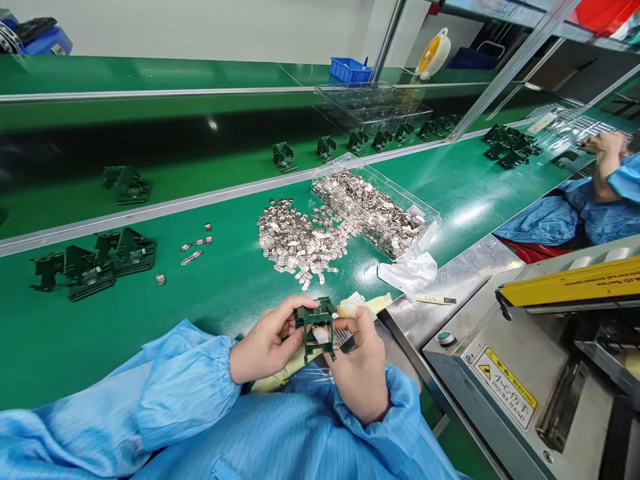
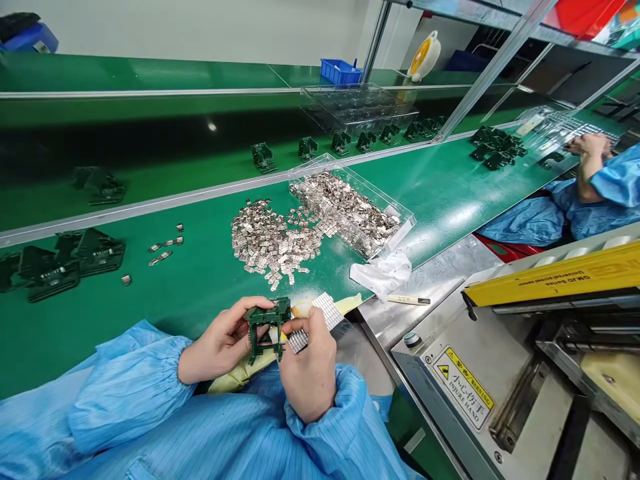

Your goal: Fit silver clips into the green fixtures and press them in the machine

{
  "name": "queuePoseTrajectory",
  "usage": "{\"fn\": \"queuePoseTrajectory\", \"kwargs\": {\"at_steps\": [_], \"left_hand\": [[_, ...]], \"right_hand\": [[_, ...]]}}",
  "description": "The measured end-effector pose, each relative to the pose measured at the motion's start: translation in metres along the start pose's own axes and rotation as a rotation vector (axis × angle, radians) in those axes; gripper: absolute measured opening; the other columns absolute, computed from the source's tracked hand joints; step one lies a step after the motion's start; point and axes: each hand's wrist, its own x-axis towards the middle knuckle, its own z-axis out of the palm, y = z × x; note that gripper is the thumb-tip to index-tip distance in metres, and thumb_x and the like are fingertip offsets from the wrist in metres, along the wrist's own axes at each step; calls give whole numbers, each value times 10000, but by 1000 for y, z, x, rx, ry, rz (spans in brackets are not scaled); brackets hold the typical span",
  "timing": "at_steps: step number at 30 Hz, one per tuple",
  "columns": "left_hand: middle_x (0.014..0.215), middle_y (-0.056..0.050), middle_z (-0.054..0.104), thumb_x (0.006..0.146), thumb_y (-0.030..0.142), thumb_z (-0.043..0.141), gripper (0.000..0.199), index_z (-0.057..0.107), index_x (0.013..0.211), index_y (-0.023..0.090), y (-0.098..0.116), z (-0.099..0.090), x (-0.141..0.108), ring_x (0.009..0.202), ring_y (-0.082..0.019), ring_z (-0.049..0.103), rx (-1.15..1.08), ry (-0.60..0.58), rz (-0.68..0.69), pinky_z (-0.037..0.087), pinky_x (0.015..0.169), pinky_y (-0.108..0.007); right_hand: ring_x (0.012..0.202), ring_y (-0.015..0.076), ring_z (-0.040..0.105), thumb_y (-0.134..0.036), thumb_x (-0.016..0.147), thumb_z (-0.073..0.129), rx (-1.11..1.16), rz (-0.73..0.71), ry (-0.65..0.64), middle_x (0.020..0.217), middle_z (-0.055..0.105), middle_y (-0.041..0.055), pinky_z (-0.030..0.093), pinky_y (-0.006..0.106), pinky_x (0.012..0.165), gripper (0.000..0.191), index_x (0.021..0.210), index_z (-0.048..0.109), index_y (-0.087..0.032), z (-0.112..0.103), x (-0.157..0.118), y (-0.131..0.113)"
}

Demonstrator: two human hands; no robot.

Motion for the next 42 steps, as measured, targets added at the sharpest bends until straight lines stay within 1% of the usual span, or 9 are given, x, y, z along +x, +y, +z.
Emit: {"fn": "queuePoseTrajectory", "kwargs": {"at_steps": [2, 5, 8, 11, 15, 20, 26, 38, 42], "left_hand": [[665, 54, 454, 921, 200, 485, 313, 463, 1233, 216, -1, 3, -2, 481, -75, 358, 33, 39, -20, 285, 456, -191], [664, 50, 455, 925, 223, 489, 297, 474, 1221, 213, 1, 8, -4, 500, -83, 371, 24, 80, -70, 313, 474, -192], [718, 23, 521, 930, 262, 494, 274, 483, 1198, 205, 5, 13, -3, 542, -93, 443, -28, 101, -90, 375, 507, -192], [812, -14, 588, 926, 277, 505, 265, 486, 1178, 199, 9, 17, -2, 640, -115, 540, -97, 123, -96, 451, 579, -202], [755, 11, 571, 899, 253, 539, 279, 501, 1170, 199, 13, 22, -3, 590, -102, 516, -79, 144, -119, 435, 541, -193], [776, 10, 572, 881, 219, 544, 284, 502, 1161, 207, 18, 28, -4, 601, -102, 516, -94, 166, -120, 444, 538, -194], [784, 4, 578, 855, 190, 551, 303, 508, 1155, 201, 21, 34, -3, 625, -113, 552, -112, 155, -134, 481, 557, -208], [787, 2, 634, 768, 130, 559, 351, 566, 1112, 201, 24, 43, -8, 580, -111, 581, -81, 134, -153, 478, 532, -213], [775, 3, 640, 756, 118, 560, 355, 576, 1102, 193, 26, 47, -9, 577, -110, 580, -81, 122, -176, 481, 533, -209]], "right_hand": [[713, 188, 646, -144, 735, 627, 31, 15, 25, 763, 690, -20, 483, 298, 670, 205, 868, 514, -252, 2, -3, 5], [789, 195, 643, -173, 764, 644, 104, 40, 59, 871, 676, 14, 511, 327, 739, 244, 968, 531, -245, 4, -6, 10], [803, 185, 647, -197, 780, 655, 258, 99, 32, 942, 658, 39, 537, 310, 710, 287, 1035, 529, -238, 4, -5, 10], [747, 161, 648, -195, 751, 681, 427, 186, -6, 872, 652, 18, 542, 267, 650, 271, 973, 532, -236, 3, -2, 6], [673, 144, 627, -204, 684, 749, 561, 285, -18, 789, 644, -8, 534, 243, 606, 337, 941, 532, -231, 1, 0, 3], [715, 150, 630, -226, 670, 781, 609, 314, -19, 807, 653, 0, 540, 247, 643, 338, 922, 555, -226, -3, -3, 4], [685, 155, 636, -226, 649, 805, 707, 331, -22, 798, 656, -9, 548, 254, 609, 403, 949, 537, -232, -6, -10, 8], [712, 129, 604, -229, 621, 822, 691, 354, 78, 761, 610, -37, 517, 227, 658, 371, 840, 523, -226, -5, -22, 15], [676, 128, 595, -243, 606, 840, 732, 377, 81, 738, 608, -45, 511, 220, 619, 391, 836, 525, -226, -6, -29, 17]]}}
